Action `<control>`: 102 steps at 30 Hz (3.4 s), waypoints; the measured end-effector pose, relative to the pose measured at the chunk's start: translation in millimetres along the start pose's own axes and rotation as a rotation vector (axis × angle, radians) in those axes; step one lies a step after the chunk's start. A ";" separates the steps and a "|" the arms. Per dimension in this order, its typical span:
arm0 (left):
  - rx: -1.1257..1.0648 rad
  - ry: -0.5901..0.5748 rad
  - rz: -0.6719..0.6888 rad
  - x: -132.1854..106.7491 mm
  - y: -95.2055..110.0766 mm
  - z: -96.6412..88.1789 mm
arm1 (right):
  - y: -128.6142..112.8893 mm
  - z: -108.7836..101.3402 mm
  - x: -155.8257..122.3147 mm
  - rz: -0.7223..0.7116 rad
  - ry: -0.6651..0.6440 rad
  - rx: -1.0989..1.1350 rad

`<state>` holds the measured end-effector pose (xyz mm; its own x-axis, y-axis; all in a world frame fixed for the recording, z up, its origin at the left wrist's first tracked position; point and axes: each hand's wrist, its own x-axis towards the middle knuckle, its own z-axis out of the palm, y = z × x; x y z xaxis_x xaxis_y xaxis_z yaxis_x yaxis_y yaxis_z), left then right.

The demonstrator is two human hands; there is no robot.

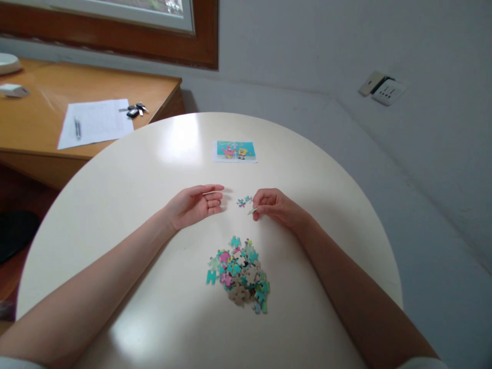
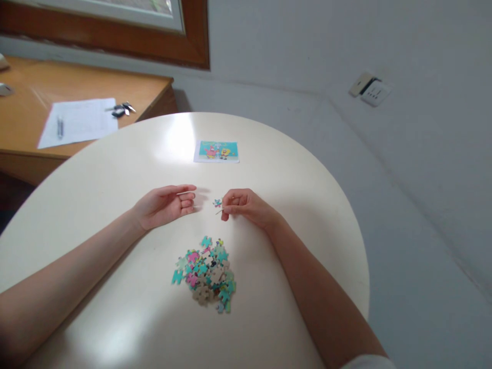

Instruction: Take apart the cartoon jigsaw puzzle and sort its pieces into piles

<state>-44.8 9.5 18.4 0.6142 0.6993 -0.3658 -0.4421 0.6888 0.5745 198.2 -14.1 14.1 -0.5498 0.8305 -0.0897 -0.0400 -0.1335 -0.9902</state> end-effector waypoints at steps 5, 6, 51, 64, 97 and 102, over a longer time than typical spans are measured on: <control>-0.003 0.003 0.006 -0.1 0.0 -0.1 | 2.2 -0.2 0.9 -0.001 0.047 0.007; -0.006 -0.002 0.007 -0.2 0.1 -0.1 | 2.3 0.2 1.1 -0.007 0.057 0.006; 0.000 -0.014 -0.012 -1.1 0.5 2.2 | 7.3 -4.8 14.1 -0.142 0.587 -0.416; 0.012 0.001 0.000 0.7 0.1 -1.8 | 11.4 2.4 15.4 -0.173 0.691 -0.793; 0.741 -0.044 0.265 -4.4 -17.7 12.1 | 14.8 -1.4 17.1 -0.215 0.758 -0.770; 1.233 -0.123 0.433 -14.1 -32.6 21.2 | 17.1 -4.4 17.6 -0.217 0.858 -0.609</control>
<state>-25.2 -26.9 20.3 0.6582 0.7514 0.0475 0.2265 -0.2578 0.9393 191.5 0.7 -4.9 0.1984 0.9381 0.2839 0.4864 0.1572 -0.8595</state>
